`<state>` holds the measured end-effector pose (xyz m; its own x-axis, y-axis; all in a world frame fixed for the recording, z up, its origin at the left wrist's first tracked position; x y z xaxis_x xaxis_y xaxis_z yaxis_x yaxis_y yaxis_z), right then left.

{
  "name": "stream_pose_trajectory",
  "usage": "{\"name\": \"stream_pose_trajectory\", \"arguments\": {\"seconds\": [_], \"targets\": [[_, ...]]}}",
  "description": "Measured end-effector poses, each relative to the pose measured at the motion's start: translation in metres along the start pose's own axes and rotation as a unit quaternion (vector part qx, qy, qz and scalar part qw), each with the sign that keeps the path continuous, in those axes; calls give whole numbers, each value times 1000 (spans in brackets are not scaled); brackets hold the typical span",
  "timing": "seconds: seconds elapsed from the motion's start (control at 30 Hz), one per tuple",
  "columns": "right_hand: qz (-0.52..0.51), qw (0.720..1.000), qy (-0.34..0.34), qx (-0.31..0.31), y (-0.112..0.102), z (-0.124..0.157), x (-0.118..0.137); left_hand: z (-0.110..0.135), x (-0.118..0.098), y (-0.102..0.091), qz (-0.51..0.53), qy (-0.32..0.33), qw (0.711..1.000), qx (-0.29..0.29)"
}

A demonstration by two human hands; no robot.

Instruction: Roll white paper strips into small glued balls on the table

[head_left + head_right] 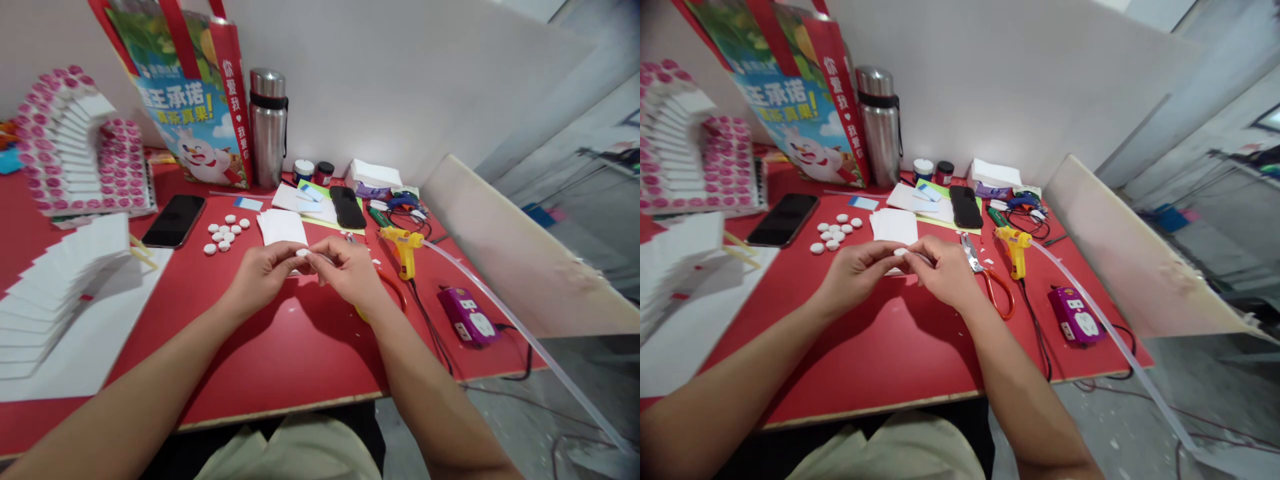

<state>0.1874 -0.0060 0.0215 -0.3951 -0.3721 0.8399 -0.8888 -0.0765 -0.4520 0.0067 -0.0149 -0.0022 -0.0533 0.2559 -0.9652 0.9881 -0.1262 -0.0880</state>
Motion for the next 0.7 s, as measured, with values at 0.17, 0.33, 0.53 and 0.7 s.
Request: {"name": "stream_pose_trajectory", "arguments": {"seconds": [0.17, 0.33, 0.53, 0.7], "targets": [[138, 986, -86, -27, 1, 0, 1, 1, 4, 7, 1, 0, 1000, -25], [263, 953, -147, -40, 7, 3, 1, -1, 9, 9, 37, -28, 998, -39], [-197, 961, 185, 50, -2, -5, -1, -9, 5, -6, -16, -15, 1000, -8], [-373, 866, 309, 125, -7, -10, -4, -10, 5, -13, -106, 46, 993, -19]]}}
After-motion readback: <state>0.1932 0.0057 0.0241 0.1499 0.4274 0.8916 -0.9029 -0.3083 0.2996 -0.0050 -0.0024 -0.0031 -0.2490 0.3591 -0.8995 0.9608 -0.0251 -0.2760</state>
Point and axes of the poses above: each hand's wrist, its own z-axis away from the middle knuckle, its own y-axis out of the palm, x = y × z, the point moved 1 cm from there along -z, towards the middle knuckle, and after that the axes turned 5 degrees about -x, right-handed, at the moved point
